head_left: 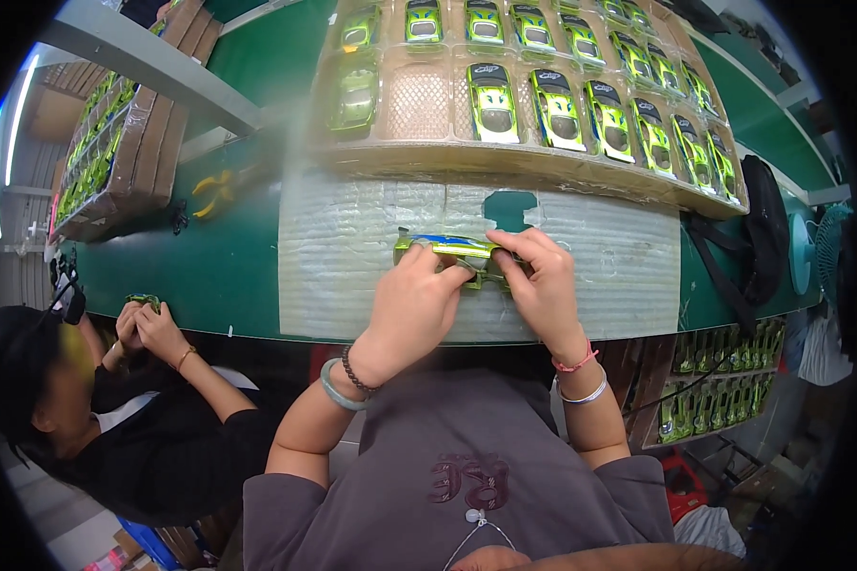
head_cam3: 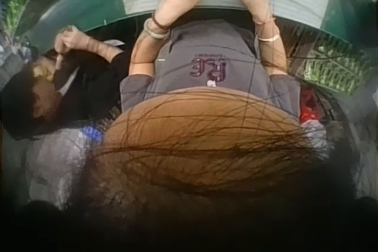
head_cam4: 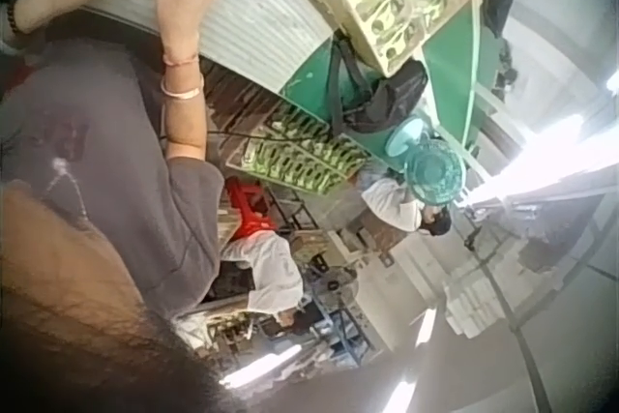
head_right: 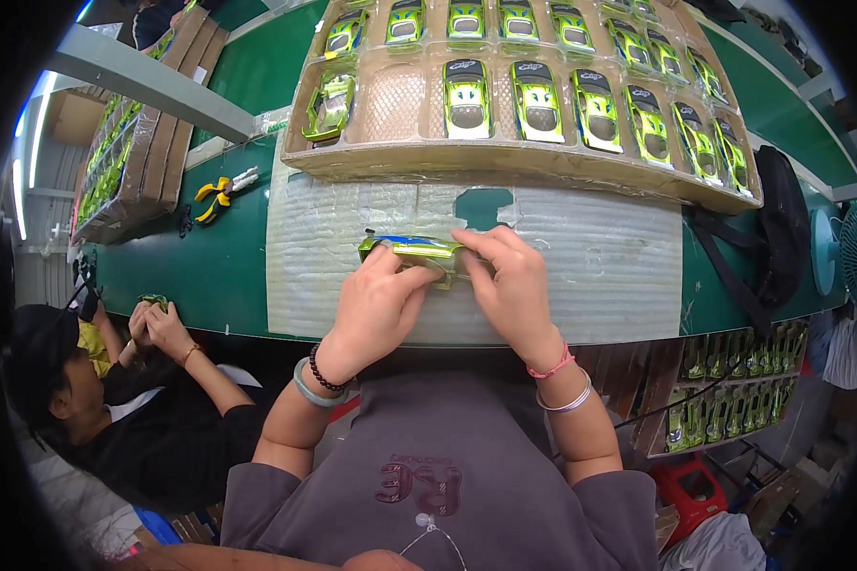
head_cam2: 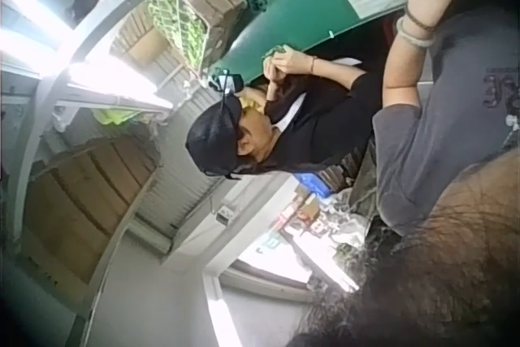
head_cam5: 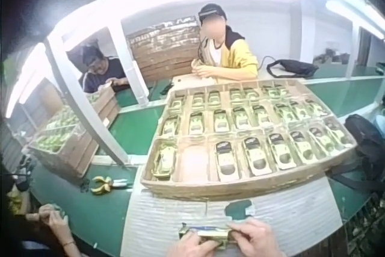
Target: The person assembles toy car shells by trimming plastic components with pliers and fitting roof and window inserts into the car bodies by hand.
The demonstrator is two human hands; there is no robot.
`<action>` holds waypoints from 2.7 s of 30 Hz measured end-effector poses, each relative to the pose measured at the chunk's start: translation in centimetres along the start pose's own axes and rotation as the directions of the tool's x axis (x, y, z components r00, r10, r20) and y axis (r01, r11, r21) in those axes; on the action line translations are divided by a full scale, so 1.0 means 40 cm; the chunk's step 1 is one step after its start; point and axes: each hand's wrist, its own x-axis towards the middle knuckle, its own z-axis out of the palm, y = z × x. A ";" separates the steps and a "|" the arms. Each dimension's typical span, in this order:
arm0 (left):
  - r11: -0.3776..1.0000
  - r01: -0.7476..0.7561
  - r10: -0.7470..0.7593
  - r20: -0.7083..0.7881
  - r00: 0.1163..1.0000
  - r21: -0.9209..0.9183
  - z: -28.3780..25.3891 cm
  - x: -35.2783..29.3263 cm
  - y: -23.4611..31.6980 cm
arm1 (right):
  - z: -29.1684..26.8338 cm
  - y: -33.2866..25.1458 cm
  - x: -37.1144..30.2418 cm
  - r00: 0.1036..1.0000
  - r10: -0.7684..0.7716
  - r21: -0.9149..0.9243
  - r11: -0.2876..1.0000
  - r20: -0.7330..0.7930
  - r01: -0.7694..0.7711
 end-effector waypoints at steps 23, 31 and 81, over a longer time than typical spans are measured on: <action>0.841 -0.373 0.387 0.046 0.921 0.392 0.034 -0.015 -0.013 | 0.017 0.008 -0.014 0.993 -0.080 -0.065 0.995 -0.088 0.075; 0.831 -0.437 0.459 0.021 0.888 0.344 0.036 0.003 -0.025 | 0.020 0.004 -0.007 0.995 -0.027 -0.063 0.998 -0.099 0.021; 0.983 -0.178 0.184 -0.265 0.947 0.047 0.072 -0.066 0.007 | 0.008 -0.014 -0.004 0.982 0.154 -0.053 0.986 -0.106 -0.161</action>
